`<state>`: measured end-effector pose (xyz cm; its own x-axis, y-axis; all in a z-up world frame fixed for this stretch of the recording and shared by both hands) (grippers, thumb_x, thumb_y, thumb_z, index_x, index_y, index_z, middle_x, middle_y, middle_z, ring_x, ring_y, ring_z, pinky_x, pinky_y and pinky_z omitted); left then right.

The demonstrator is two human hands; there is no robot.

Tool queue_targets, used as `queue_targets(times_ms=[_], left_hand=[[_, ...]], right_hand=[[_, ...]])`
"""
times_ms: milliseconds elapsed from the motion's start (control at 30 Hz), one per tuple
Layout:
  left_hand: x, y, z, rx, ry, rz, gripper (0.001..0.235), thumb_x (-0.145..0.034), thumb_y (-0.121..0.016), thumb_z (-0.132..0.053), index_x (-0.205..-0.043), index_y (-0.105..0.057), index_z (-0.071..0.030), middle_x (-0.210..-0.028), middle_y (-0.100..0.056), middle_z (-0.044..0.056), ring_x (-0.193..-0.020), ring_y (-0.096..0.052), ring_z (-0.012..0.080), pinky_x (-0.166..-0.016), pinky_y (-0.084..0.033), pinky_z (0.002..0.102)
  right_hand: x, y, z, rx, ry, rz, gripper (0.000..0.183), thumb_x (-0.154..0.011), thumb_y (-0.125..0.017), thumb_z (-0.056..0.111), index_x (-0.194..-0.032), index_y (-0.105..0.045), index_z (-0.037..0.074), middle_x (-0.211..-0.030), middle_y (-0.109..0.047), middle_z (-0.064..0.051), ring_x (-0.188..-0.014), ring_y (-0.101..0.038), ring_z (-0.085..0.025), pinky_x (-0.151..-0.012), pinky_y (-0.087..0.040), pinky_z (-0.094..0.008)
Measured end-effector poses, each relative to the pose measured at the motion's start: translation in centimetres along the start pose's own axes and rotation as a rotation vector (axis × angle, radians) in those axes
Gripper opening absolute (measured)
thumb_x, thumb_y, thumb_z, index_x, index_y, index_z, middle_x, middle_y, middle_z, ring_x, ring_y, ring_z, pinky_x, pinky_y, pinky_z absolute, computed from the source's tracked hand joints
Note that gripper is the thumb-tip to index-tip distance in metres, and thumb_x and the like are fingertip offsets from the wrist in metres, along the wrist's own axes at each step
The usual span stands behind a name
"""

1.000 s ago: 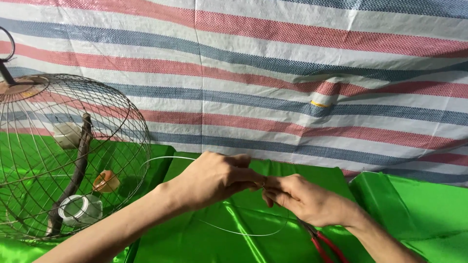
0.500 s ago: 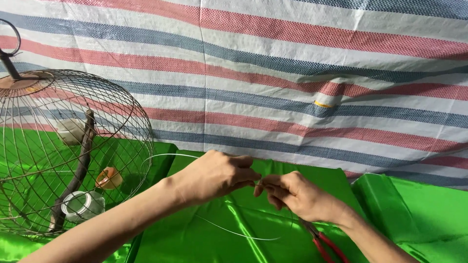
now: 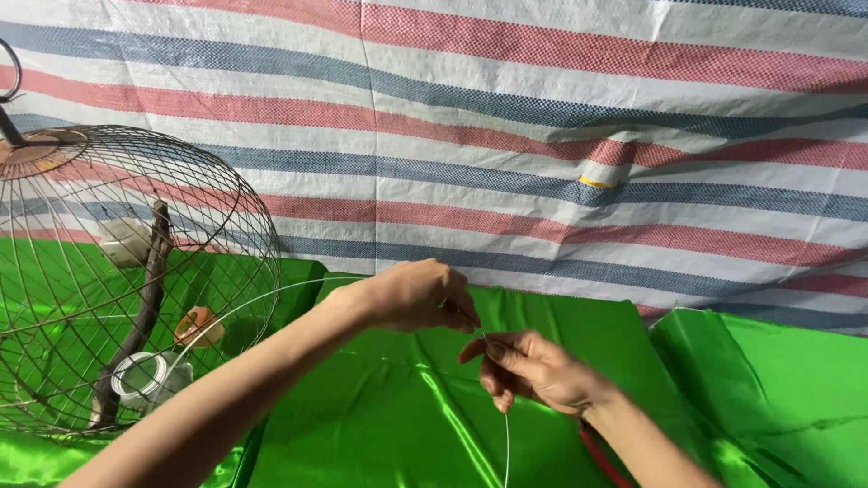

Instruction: Preparing metal wire components for a birdcage by cutting and bending wire using pliers.

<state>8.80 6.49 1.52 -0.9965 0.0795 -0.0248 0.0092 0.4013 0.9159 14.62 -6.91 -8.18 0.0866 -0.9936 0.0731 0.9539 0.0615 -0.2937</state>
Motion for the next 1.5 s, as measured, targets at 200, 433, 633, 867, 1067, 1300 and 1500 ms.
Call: queue_targets(times_ms=[200,433,633,867,1067,1300,1500], left_hand=[[-5.3,-6.8,4.6,0.033,-0.013,0.176,0.021,-0.091,-0.071,-0.022,-0.109,-0.081,-0.028,-0.102,-0.081,-0.008,-0.087,-0.076,0.0065,-0.075,-0.059,0.029],[-9.3,-15.2,7.0,-0.27,0.141,0.318,0.022,-0.096,-0.066,-0.035,-0.115,-0.076,-0.039,-0.115,-0.072,-0.015,-0.113,-0.063,0.01,-0.1,-0.044,0.041],[-11.6,-24.0,8.1,-0.524,-0.03,-0.131,0.01,-0.086,-0.068,-0.027,-0.085,-0.078,-0.028,-0.112,-0.066,0.007,-0.114,-0.057,0.0273,-0.109,-0.036,0.055],[-5.8,-26.6,4.1,-0.354,0.162,-0.364,0.045,-0.076,-0.078,-0.022,-0.12,-0.069,-0.015,-0.126,-0.055,0.022,-0.124,-0.048,0.0389,-0.114,-0.03,0.062],[0.7,-31.6,6.5,0.068,0.526,-0.36,0.024,-0.099,-0.055,-0.023,-0.118,-0.058,-0.008,-0.105,-0.06,0.015,-0.098,-0.061,0.0376,-0.077,-0.053,0.054],[2.0,-27.6,4.8,0.351,0.63,-0.473,0.03,-0.094,-0.063,-0.028,-0.123,-0.068,-0.025,-0.102,-0.068,0.013,-0.086,-0.068,0.0425,-0.069,-0.055,0.058],[2.0,-27.8,4.6,0.356,0.692,-0.537,0.025,-0.091,-0.064,-0.034,-0.112,-0.067,-0.02,-0.098,-0.072,0.007,-0.084,-0.069,0.0363,-0.065,-0.055,0.054]], right_hand=[[-0.9,4.4,-7.0,-0.122,0.013,-0.183,0.034,-0.108,-0.045,0.015,-0.124,-0.065,-0.007,-0.077,-0.065,-0.013,-0.063,-0.063,-0.021,-0.058,-0.057,-0.033],[-2.4,9.9,-18.5,-0.276,0.07,-0.616,0.031,-0.102,-0.056,0.024,-0.118,-0.069,0.0,-0.084,-0.073,-0.016,-0.072,-0.068,-0.026,-0.068,-0.061,-0.042],[-2.9,14.6,-26.5,-0.459,0.094,-0.996,0.023,-0.11,-0.046,0.014,-0.107,-0.061,-0.005,-0.084,-0.068,-0.024,-0.071,-0.066,-0.036,-0.07,-0.06,-0.049],[-1.2,16.1,-28.6,-0.458,0.109,-1.141,0.023,-0.11,-0.048,0.014,-0.113,-0.064,-0.003,-0.099,-0.067,-0.02,-0.086,-0.061,-0.032,-0.073,-0.05,-0.051],[-1.1,12.5,-25.3,-0.47,0.072,-1.17,0.031,-0.112,-0.038,0.011,-0.125,-0.059,-0.009,-0.111,-0.072,-0.034,-0.093,-0.071,-0.044,-0.082,-0.06,-0.05],[0.0,7.2,-19.8,-0.436,-0.13,-1.058,0.031,-0.107,-0.051,0.017,-0.128,-0.073,0.008,-0.122,-0.077,-0.013,-0.108,-0.064,-0.025,-0.083,-0.047,-0.037],[0.2,6.5,-19.6,-0.633,-0.095,-0.929,0.033,-0.103,-0.054,0.012,-0.131,-0.07,0.005,-0.128,-0.069,-0.02,-0.121,-0.06,-0.031,-0.099,-0.047,-0.039]])
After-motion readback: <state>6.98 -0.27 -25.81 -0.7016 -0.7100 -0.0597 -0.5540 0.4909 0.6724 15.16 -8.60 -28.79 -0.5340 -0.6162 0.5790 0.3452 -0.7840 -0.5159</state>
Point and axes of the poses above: each hand's wrist, its own x-axis away from the middle knuckle, its own y-axis out of the back of the hand, z = x × y, the point moved 7 cm from there along -x, towards the middle knuckle
